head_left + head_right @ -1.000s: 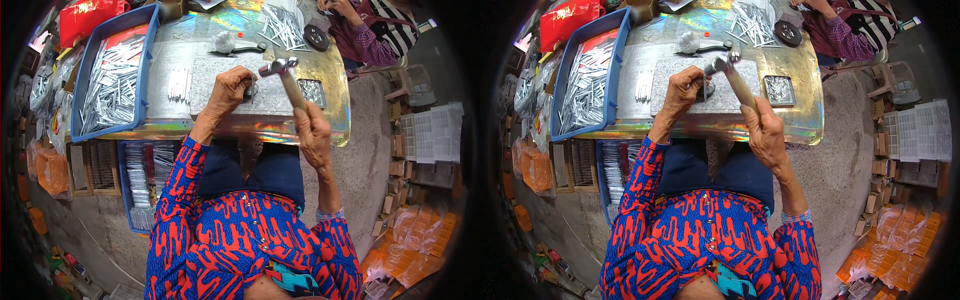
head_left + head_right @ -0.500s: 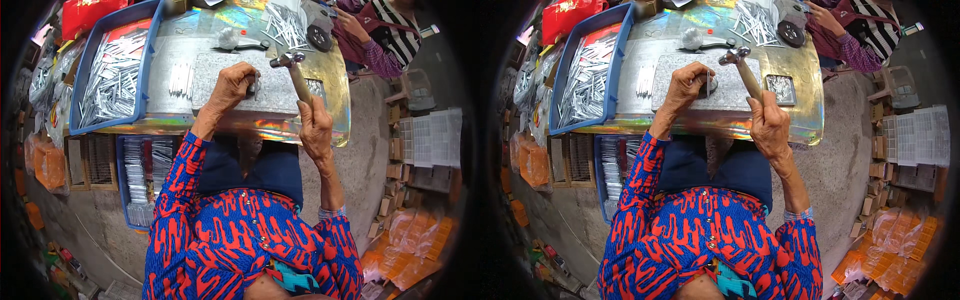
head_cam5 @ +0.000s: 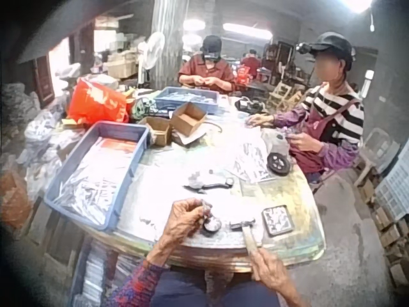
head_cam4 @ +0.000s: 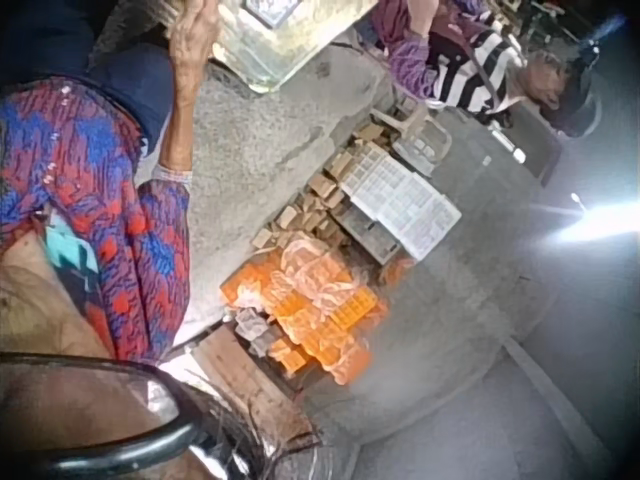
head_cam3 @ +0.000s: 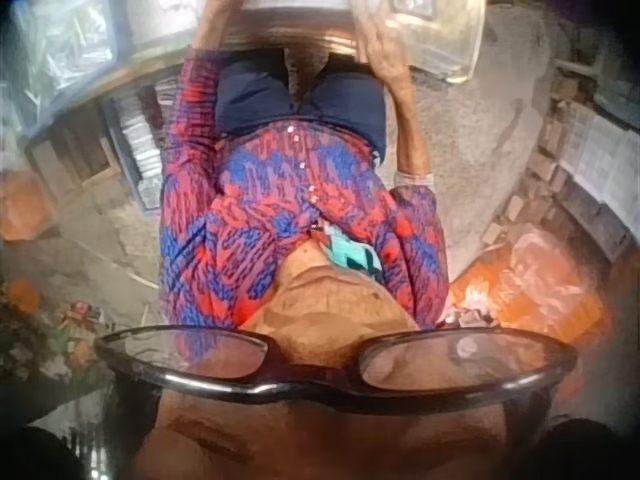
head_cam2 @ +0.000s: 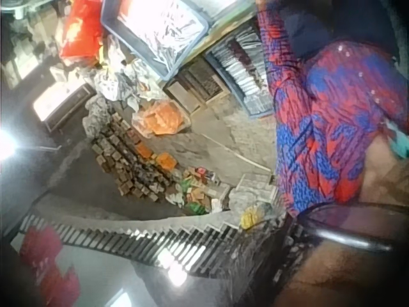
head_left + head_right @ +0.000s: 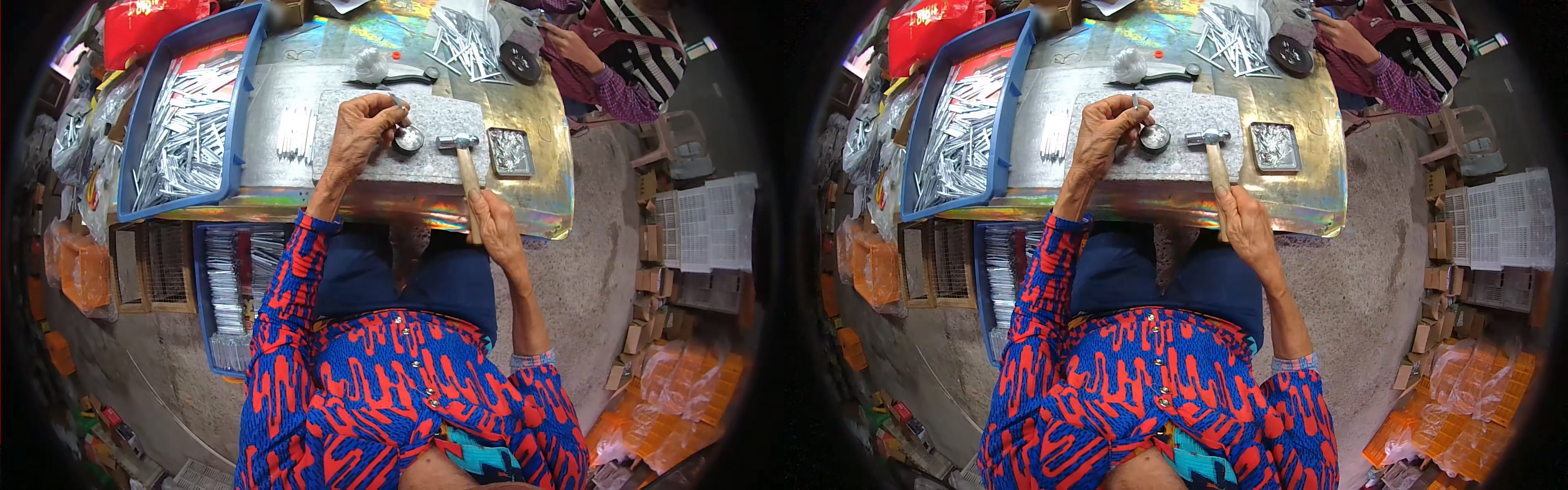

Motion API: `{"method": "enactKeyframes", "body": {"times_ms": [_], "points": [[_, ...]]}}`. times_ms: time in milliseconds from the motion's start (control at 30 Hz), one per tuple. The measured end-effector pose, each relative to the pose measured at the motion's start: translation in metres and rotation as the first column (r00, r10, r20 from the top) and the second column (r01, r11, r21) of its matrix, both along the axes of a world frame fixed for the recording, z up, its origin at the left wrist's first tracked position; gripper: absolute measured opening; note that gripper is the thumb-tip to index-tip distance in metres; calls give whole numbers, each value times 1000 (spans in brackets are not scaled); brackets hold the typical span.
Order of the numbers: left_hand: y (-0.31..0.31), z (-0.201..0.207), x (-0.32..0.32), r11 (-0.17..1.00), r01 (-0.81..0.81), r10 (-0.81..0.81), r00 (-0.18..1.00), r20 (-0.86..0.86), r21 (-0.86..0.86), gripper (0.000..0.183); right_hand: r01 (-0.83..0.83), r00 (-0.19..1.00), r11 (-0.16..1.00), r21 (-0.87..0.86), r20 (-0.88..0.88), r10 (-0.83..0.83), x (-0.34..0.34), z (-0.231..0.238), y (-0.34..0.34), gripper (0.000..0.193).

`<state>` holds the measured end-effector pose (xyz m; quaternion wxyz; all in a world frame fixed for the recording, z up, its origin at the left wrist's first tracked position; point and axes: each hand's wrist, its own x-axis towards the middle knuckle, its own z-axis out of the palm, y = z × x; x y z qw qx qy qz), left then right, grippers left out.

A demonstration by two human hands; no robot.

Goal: The person assembles metal components by attaching small fasteners onto metal strips and hammering them into place on a stone block.

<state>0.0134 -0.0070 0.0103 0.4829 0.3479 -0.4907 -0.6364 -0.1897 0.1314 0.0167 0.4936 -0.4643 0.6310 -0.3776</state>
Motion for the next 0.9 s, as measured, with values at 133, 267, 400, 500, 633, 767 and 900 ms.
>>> {"method": "enactKeyframes", "body": {"times_ms": [133, 267, 400, 500, 633, 767, 900], "points": [[3, 2, 1, 999, 40, -38, 995, -89, 22, 17, -219, 583, 877, -427, -778, -233, -2, 13, -12, 24], [15, 9, 0, 990, 116, -103, 983, -151, 82, 14, -77, 941, 776, -627, -304, -152, 20, 24, -41, 23], [29, 18, -3, 980, 170, -160, 982, -101, 104, 14, -70, 993, 797, -599, -115, 1, 46, 42, -53, 26], [38, 20, -5, 969, 241, -230, 959, -164, 51, 15, -21, 998, 792, -610, 38, 55, 55, 46, -55, 18], [53, 32, -8, 926, 338, -259, 890, -375, 165, 13, 148, 958, 790, -595, 284, 35, 56, 41, -53, 21], [64, 37, -1, 859, 478, -344, 804, -485, 185, 15, 221, 860, 809, -545, 500, 102, 63, 50, -51, 27], [69, 41, 8, 792, 592, -479, 753, -451, 149, 17, 111, 725, 914, -391, 660, 194, 54, 50, -53, 30]]}}
